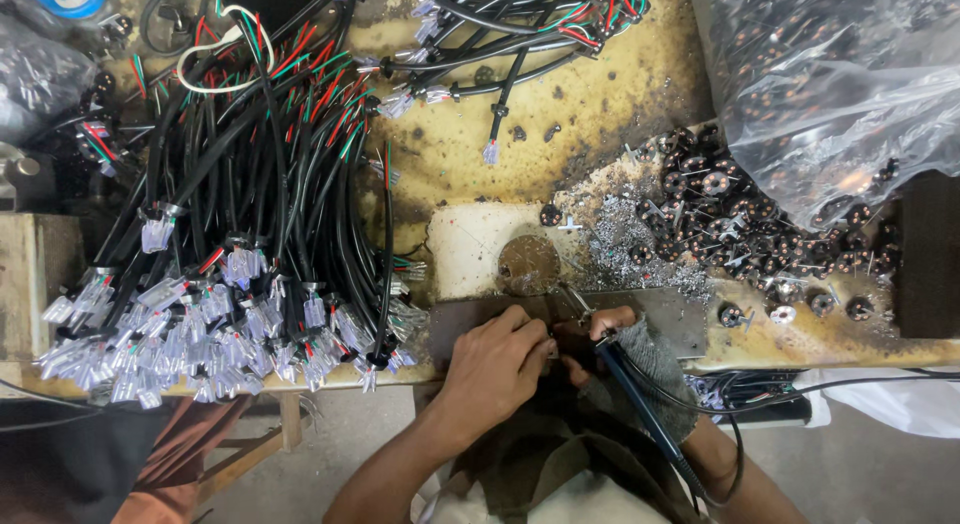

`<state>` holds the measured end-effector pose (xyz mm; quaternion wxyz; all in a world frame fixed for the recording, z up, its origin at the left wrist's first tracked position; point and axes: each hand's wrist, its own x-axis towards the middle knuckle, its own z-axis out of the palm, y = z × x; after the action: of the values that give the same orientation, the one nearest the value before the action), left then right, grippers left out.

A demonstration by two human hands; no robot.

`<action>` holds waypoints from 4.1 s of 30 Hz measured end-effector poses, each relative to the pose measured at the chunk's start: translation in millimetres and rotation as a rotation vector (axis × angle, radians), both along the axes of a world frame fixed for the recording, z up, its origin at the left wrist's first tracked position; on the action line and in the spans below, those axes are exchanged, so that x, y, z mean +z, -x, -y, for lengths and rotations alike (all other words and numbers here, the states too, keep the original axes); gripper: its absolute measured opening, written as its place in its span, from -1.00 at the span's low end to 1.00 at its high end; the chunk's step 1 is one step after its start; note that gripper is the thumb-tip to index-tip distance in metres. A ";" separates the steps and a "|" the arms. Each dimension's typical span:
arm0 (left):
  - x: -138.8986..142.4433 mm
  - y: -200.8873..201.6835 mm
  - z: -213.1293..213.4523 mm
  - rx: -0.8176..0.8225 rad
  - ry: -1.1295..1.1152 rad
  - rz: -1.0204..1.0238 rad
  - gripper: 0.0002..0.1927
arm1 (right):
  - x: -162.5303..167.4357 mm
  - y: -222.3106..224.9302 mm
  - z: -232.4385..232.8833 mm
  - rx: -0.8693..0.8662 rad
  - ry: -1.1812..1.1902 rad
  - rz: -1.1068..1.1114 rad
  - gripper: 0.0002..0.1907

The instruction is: The person solders exposed wire ends to small metal components on a workbench. They repeatedly pick up wires, apply solder with a soldering iron, and place the finished units aside. The work area contains many pre-terminated wires and loose components.

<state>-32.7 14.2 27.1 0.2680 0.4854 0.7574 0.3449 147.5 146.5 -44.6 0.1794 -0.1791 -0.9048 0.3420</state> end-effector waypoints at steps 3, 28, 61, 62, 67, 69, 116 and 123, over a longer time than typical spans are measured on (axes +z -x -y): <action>0.7 -5.2 -3.7 0.043 0.056 0.002 -0.87 | -3.9 -7.8 5.4 -0.032 0.880 -0.091 -0.61; -8.6 -15.4 -4.5 0.154 0.008 0.018 -0.82 | -60.6 -70.3 10.2 -0.258 1.062 0.040 -0.92; -13.0 -13.0 -2.8 0.116 -0.025 -0.024 -0.83 | -22.8 -52.8 13.1 -0.134 0.223 -0.321 -0.79; -13.1 -12.9 -2.8 0.113 -0.032 -0.028 -0.83 | -28.4 -55.8 14.8 -0.145 0.263 -0.357 -0.79; -14.8 -12.6 -2.5 0.106 -0.029 -0.015 -0.82 | -53.0 -80.1 17.5 -0.216 0.605 -0.164 -0.79; -15.6 -12.8 -2.1 0.107 -0.044 -0.024 -0.81 | -55.0 -81.4 17.0 -0.187 0.526 -0.216 -0.75; -21.5 -14.2 -3.1 0.093 -0.089 -0.052 -0.84 | 52.2 -23.0 -13.7 0.267 -0.556 0.594 -0.35; -24.6 -18.2 -2.6 0.126 -0.106 -0.072 -0.83 | 63.5 16.8 -61.6 -0.426 0.825 0.286 -0.69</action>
<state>-14.5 16.8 2.5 0.1921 0.4624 0.7763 0.3830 130.7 208.2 18.9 0.0334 -0.4619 -0.6526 0.5997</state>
